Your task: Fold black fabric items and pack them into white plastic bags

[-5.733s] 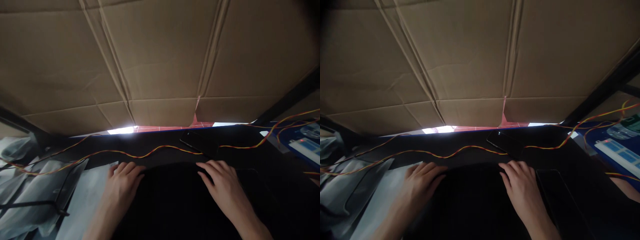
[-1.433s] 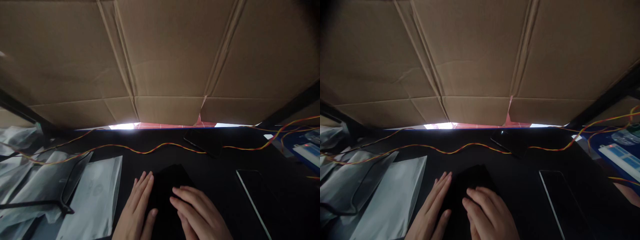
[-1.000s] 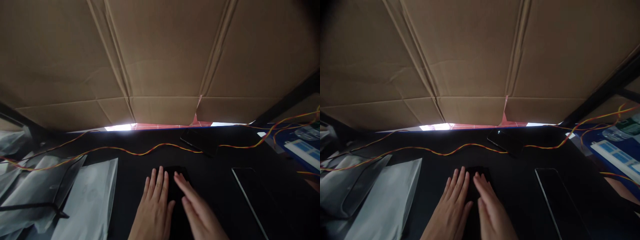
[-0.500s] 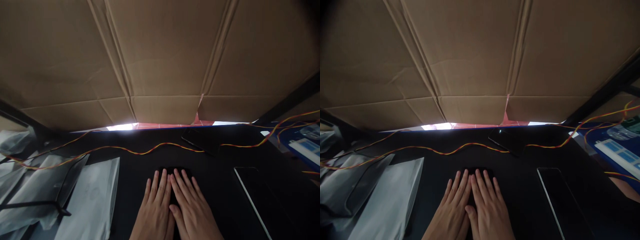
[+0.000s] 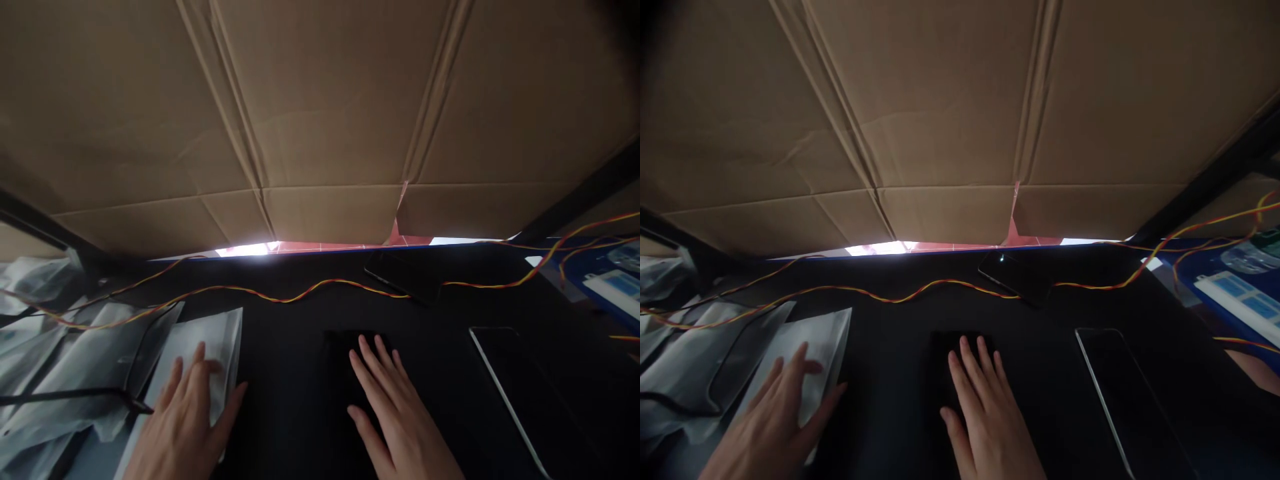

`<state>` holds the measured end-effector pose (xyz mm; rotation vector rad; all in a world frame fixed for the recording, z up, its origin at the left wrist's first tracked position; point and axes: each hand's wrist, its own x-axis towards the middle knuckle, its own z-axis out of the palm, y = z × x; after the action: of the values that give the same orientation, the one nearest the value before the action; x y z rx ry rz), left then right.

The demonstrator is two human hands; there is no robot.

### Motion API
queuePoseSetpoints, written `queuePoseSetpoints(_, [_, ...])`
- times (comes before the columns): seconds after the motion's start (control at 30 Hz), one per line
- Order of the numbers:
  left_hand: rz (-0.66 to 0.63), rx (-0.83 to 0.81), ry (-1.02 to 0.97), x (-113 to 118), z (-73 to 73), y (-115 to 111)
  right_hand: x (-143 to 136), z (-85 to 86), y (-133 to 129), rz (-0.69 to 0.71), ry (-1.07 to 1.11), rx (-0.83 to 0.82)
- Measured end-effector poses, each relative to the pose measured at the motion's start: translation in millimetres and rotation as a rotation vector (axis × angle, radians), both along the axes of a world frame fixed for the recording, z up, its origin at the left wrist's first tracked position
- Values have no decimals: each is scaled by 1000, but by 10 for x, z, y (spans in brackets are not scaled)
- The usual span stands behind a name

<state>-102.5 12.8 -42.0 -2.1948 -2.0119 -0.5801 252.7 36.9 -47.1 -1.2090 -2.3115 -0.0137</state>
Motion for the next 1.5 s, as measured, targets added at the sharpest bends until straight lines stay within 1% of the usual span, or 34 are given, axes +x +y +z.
queuePoseSetpoints(0.03, [-14,-26,16,-55,-39,-19,25,27,1,39,13,44])
queuePoseSetpoints(0.07, [-33,-42,37,-57,-56,-29,51,59,6,87,18,87])
queuePoseSetpoints(0.1, [-56,-44,55,-8,-49,-28,76,92,16,135,12,114])
queuePoseSetpoints(0.17, [-109,-28,55,206,32,-5,106,137,41,206,-36,94])
queuePoseSetpoints(0.2, [-158,-26,37,346,92,13,108,141,53,220,-75,62])
queuePoseSetpoints(0.27, [-245,-41,-30,628,208,46,90,100,65,217,-152,29])
queuePoseSetpoints(0.3, [-271,-52,-78,749,250,59,76,59,61,203,-179,41])
queuePoseSetpoints(0.33, [-277,-55,-130,847,279,68,63,8,49,187,-197,61])
queuePoseSetpoints(0.4, [-255,-28,-223,967,300,78,56,-98,8,174,-204,99])
queuePoseSetpoints(0.47, [-245,-6,-262,999,296,83,80,-181,-43,181,-196,130])
queuePoseSetpoints(0.53, [-294,-32,-234,976,287,95,126,-220,-88,187,-182,161])
queuePoseSetpoints(0.6, [-337,-50,-180,936,275,115,174,-220,-116,193,-139,177])
queuePoseSetpoints(0.7, [-329,-8,-117,902,243,144,204,-191,-139,208,-52,161])
queuePoseSetpoints(0.8, [-315,5,-47,907,220,154,161,-201,-167,150,17,141])
queuePoseSetpoints(0.87, [-314,8,8,916,222,152,125,-231,-185,97,95,127])
queuePoseSetpoints(0.93, [-308,29,54,925,235,153,127,-246,-188,78,177,86])
queuePoseSetpoints(1.03, [-284,70,88,966,246,174,234,-188,-157,124,238,-35])
queuePoseSetpoints(1.1, [-281,77,86,1029,241,194,321,-108,-127,73,266,-75])
queuePoseSetpoints(1.17, [-283,82,69,1115,228,204,342,-29,-107,-9,279,-66])
queuePoseSetpoints(1.23, [-304,87,60,1199,215,193,256,24,-101,-29,277,-37])
queuePoseSetpoints(1.37, [-371,136,17,1278,198,150,-60,39,-68,34,291,25])
queuePoseSetpoints(1.43, [-354,107,-68,1278,194,143,-146,24,-30,83,235,69])
queuePoseSetpoints(1.5, [-320,63,-178,1280,194,147,-177,14,-2,85,151,89])
